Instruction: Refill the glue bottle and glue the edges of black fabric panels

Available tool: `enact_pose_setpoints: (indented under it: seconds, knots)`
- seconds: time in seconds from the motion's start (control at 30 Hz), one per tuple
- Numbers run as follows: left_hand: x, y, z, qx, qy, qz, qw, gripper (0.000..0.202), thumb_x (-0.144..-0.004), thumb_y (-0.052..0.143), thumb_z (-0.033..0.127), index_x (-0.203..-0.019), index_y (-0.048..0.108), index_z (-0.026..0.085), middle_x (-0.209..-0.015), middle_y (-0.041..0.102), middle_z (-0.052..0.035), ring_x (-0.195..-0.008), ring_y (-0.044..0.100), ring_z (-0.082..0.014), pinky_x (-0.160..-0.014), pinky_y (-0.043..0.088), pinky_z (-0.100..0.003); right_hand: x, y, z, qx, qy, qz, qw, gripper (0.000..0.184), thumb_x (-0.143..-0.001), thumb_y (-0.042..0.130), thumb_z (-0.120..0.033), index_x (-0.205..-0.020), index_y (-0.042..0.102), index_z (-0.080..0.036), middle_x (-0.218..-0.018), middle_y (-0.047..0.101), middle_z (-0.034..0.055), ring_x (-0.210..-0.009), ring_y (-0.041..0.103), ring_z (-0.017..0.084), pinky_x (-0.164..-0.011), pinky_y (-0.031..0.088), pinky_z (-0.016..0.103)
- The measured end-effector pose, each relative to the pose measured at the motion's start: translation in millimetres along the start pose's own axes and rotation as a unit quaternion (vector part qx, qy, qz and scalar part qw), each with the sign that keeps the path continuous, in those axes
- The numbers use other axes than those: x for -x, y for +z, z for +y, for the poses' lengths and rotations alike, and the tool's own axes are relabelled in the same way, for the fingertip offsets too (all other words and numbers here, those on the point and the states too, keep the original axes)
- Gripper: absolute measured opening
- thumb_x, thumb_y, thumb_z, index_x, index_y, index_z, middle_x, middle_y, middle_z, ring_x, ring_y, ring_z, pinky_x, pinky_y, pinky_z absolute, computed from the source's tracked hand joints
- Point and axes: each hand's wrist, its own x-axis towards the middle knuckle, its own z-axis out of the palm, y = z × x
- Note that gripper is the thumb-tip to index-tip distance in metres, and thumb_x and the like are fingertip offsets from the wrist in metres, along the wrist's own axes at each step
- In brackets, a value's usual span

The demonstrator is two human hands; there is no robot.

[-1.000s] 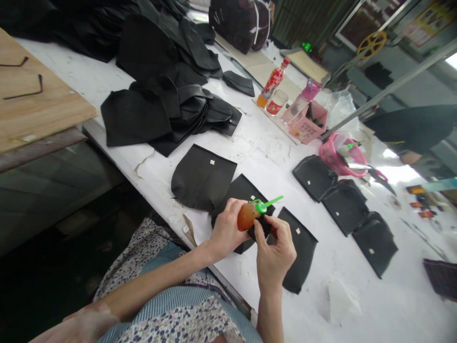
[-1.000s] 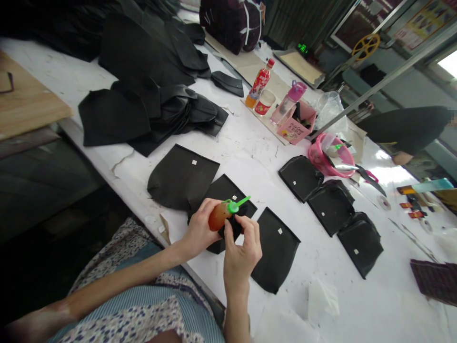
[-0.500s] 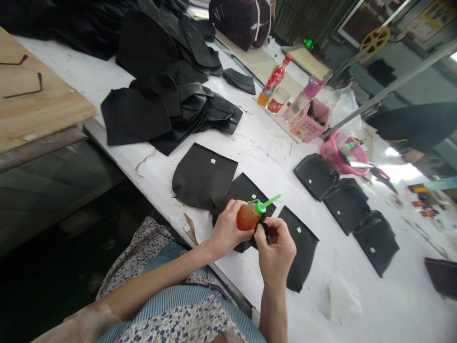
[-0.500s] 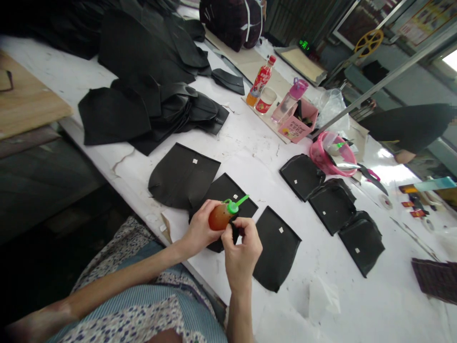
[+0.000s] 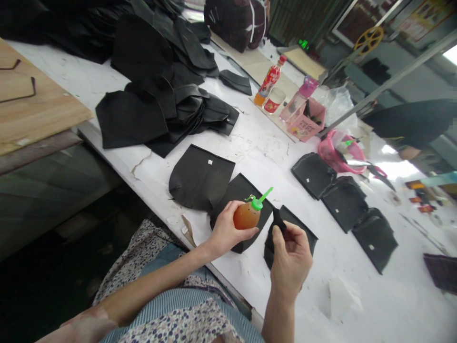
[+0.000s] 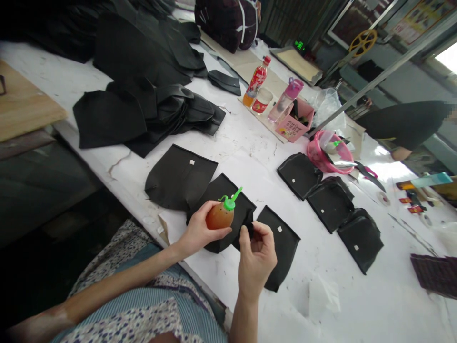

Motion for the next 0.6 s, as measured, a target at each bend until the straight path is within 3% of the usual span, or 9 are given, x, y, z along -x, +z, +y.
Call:
enact_pose_setpoints:
  seconds: [0.13,0.27,0.6]
  knots:
    - [0,3.0,-3,-0.027,0.038,0.008,0.999,0.047,-0.068,0.081,0.020,-0.109,0.058,0.022,-0.108,0.061,-0.0025,-0.100,0.062,-0.0216,-0.089,0.049,-0.033,4,7,-2,0.125,-0.119,-0.086,0.981,0.019,-0.085,0.073,-0.027,-0.103,0.069,-0.021,-0.095,0.067,0.0033,-0.086,0.064,0.017,-0.079,0.052,0.031]
    - [2,4.3,-6,-0.087,0.096,0.030,0.991,0.048,-0.072,0.072,0.014,-0.117,0.054,0.021,-0.114,0.057,-0.0050,-0.105,0.062,-0.0222,-0.091,0.052,-0.034,6,17,-7,0.210,-0.207,-0.055,0.954,0.011,-0.089,0.068,-0.023,-0.099,0.068,-0.019,-0.093,0.067,0.0037,-0.083,0.063,0.016,-0.076,0.051,0.029]
    - [1,1.8,-9,-0.189,0.140,0.069,0.970,0.054,-0.076,0.071,0.016,-0.125,0.048,0.022,-0.123,0.054,-0.0089,-0.110,0.064,-0.0256,-0.091,0.056,-0.037,5,28,-11,0.290,-0.220,-0.038,0.931,0.007,-0.090,0.060,-0.023,-0.084,0.062,-0.020,-0.078,0.063,0.0005,-0.068,0.058,0.015,-0.065,0.045,0.027]
